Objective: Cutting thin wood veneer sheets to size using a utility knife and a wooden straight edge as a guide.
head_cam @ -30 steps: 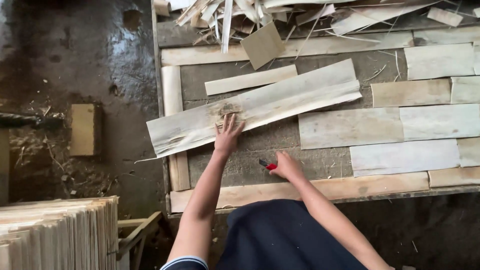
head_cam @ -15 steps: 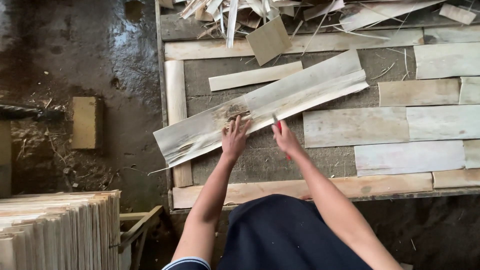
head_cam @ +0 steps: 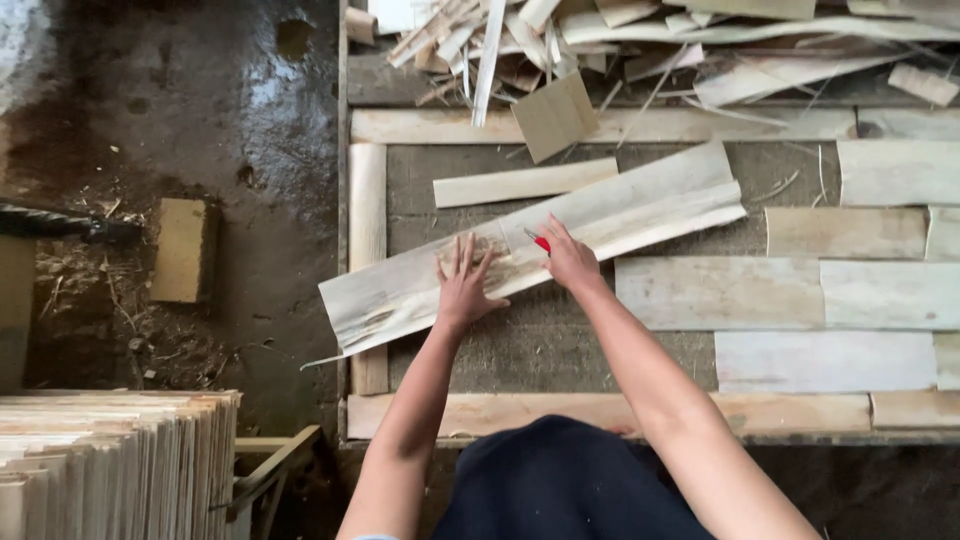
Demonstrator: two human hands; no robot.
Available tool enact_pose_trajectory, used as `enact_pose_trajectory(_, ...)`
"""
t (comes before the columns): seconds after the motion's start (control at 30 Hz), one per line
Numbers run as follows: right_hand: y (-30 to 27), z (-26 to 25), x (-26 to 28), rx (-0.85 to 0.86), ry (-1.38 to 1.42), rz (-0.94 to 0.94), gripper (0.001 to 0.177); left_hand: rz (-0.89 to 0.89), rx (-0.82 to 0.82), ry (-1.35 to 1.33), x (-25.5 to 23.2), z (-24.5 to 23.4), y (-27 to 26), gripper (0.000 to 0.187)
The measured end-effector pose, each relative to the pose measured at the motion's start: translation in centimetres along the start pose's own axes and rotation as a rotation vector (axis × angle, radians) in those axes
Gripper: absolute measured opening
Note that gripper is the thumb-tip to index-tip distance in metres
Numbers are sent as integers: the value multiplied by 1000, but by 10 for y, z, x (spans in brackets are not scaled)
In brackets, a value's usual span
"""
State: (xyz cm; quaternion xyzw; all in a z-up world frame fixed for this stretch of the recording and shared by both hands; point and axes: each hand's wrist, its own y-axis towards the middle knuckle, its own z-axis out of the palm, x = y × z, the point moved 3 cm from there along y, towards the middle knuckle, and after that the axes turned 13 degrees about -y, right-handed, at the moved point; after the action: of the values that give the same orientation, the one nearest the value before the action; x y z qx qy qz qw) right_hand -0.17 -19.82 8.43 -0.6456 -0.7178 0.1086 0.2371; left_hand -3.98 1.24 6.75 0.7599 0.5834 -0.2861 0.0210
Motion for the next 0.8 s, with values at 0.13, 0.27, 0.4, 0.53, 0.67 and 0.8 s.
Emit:
enact_pose_trajectory(0.13, 19, -20, 13, -6, 3, -59, 88, -68, 17, 16, 10, -4, 14, 116)
enact_pose_trajectory(0.27, 52, -10, 12, 60, -47, -84, 98, -82, 99, 6, 15, -1, 21, 119)
enact_pose_trajectory(0.4, 74, 14, 0, 99, -106, -75, 89, -128, 154, -10, 20, 10, 29, 123)
enact_pose_trajectory(0.53, 85, 19, -12, 50, -107, -67, 80, -127, 168, 11, 18, 4, 29, 121)
enact_pose_trajectory(0.67, 97, 30, -22, 19, -97, -37, 74, -116, 136, 25, 16, 5, 32, 122)
enact_pose_trajectory(0.8, 109, 42, -28, 24, -93, -2, 68, -124, 121, 28, 16, 4, 33, 122)
